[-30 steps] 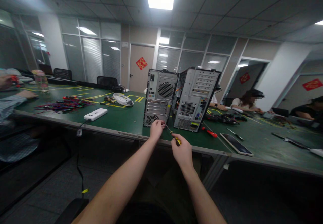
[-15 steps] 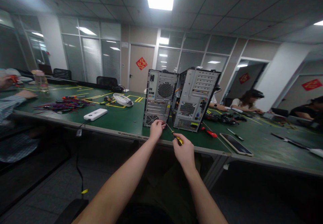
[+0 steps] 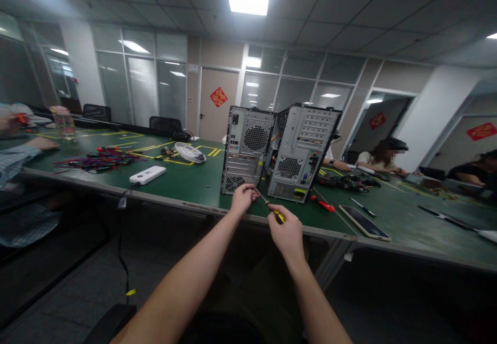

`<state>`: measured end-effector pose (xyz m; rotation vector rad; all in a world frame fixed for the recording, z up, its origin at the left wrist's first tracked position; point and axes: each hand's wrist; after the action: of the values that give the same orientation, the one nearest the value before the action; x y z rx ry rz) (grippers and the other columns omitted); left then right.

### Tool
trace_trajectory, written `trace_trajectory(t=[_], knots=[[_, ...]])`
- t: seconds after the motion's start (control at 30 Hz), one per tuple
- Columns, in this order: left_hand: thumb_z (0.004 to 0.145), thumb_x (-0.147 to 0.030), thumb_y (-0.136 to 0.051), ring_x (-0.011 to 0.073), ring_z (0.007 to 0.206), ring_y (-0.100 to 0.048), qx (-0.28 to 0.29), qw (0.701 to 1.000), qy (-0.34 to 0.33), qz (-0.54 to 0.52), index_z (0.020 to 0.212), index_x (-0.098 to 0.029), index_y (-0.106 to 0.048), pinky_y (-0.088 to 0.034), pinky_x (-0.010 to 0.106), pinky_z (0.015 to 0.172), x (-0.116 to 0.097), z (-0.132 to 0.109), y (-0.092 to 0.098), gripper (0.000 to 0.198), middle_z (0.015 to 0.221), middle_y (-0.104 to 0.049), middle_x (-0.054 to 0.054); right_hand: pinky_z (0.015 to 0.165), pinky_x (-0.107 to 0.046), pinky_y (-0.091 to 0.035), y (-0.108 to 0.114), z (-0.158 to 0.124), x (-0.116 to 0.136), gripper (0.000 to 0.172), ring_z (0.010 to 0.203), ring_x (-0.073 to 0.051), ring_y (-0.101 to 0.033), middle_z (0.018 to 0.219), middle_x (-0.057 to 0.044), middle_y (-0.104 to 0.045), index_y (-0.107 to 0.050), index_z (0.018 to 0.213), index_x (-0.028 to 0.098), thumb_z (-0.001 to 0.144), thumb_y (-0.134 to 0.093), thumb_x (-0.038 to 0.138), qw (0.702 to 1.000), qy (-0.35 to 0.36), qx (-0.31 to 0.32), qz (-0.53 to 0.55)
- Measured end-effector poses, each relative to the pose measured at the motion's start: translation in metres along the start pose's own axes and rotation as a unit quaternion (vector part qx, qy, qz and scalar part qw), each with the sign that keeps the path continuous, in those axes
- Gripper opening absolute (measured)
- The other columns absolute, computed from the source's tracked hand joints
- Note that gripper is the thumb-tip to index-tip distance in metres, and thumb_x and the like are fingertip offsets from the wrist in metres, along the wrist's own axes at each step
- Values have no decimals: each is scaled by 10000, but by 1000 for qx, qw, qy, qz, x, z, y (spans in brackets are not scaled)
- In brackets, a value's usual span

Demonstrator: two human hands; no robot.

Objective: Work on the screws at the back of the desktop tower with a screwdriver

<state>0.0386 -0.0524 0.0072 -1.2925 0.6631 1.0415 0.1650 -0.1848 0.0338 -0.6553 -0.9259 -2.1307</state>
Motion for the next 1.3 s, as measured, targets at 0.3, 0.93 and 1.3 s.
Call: trace_trajectory(t=[0.3,0.93,1.3], knots=[[816,-38,-574,133,693,-700,-13,1000,-9,-11,831,-115,-724,-539,249,708,4,4,2,169,749,-736,76,901,-385,-548,1,-1,2,357,929,-269,-722,994,-93,-785,-789,954,194,773,-532,363,1000,-10,8,4],[807,-35,-576,126,718,-684,4,999,-34,2,876,-128,-753,-518,243,721,6,5,4,212,823,-752,80,925,-401,-539,-1,2,-6,321,966,-255,-685,1020,-102,-716,-769,972,196,789,-525,296,998,56,3,-14],[772,-58,-583,136,779,-696,16,999,-43,-1,942,-154,-694,-499,244,728,3,2,2,225,903,-755,70,930,-394,-520,0,2,-4,255,991,-244,-654,1026,-93,-666,-709,973,193,823,-512,255,997,79,-7,5]])
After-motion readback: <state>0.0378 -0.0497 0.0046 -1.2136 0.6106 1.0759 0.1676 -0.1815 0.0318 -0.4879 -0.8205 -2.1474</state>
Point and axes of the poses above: each hand's wrist, its own z-axis towards the middle knuckle, its own y-axis out of the back of the hand, x = y × z
